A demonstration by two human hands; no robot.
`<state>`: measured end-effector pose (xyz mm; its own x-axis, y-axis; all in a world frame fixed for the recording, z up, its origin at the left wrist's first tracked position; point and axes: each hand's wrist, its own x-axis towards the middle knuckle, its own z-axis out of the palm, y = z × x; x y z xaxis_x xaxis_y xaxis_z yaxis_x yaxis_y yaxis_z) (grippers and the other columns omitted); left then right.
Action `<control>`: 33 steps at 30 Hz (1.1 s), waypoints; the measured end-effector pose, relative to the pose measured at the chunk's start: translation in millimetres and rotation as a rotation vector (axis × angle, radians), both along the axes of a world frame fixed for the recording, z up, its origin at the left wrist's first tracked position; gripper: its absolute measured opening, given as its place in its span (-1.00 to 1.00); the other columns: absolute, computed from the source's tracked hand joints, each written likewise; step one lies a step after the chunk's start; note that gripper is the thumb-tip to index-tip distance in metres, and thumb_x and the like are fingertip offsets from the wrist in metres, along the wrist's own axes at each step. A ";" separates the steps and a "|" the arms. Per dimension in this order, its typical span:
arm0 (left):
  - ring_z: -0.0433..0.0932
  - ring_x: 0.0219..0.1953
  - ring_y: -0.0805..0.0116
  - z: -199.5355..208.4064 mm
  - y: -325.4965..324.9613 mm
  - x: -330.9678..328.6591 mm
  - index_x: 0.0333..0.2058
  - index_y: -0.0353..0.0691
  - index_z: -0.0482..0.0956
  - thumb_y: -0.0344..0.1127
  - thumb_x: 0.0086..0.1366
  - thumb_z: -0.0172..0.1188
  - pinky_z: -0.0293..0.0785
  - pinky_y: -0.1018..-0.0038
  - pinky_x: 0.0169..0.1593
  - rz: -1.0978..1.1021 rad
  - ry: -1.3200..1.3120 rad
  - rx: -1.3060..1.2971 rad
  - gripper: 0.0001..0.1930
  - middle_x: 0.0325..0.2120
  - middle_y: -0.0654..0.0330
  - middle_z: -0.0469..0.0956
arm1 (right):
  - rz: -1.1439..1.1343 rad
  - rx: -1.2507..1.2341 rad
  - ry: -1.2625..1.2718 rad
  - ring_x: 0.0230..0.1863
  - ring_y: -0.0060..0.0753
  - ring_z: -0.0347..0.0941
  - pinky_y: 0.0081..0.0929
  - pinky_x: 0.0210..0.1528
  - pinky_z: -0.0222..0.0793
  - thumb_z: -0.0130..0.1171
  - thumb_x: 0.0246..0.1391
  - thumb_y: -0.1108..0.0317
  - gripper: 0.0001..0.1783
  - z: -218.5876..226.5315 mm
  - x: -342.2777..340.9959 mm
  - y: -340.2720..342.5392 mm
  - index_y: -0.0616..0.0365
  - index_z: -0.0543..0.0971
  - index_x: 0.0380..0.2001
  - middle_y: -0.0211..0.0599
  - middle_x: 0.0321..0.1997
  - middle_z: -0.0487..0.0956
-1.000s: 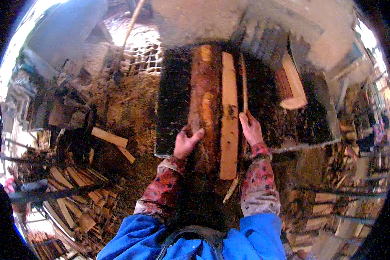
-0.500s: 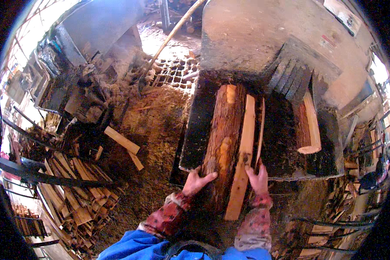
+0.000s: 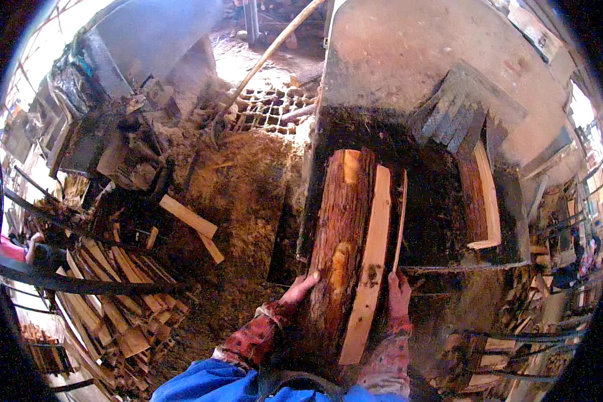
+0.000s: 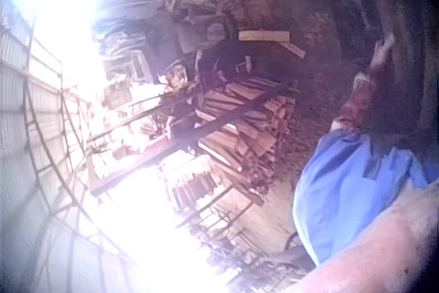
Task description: The person picks up split logs from a pile on the floor and stacks them onto a metal rack. They handle the wood by hand, arranging the pieces to fit together on the rack.
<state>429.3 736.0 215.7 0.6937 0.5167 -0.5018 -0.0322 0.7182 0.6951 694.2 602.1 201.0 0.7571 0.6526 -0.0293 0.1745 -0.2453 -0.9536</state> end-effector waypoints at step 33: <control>0.44 0.02 0.33 14.0 -58.2 16.8 0.12 -0.36 0.38 0.06 0.01 0.36 0.35 0.37 0.11 0.307 0.062 0.234 -0.21 0.00 0.11 0.50 | 0.584 0.000 0.532 -0.35 -0.38 0.52 -0.39 -0.23 0.46 0.08 0.18 0.15 -0.60 -30.1 29.8 35.7 0.34 0.54 -0.17 -0.25 -0.29 0.59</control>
<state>446.0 677.8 229.7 0.4607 0.8010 -0.3824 -0.1737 0.5038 0.8462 724.0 637.8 170.9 0.1764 0.9403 -0.2912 -0.2049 -0.2542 -0.9452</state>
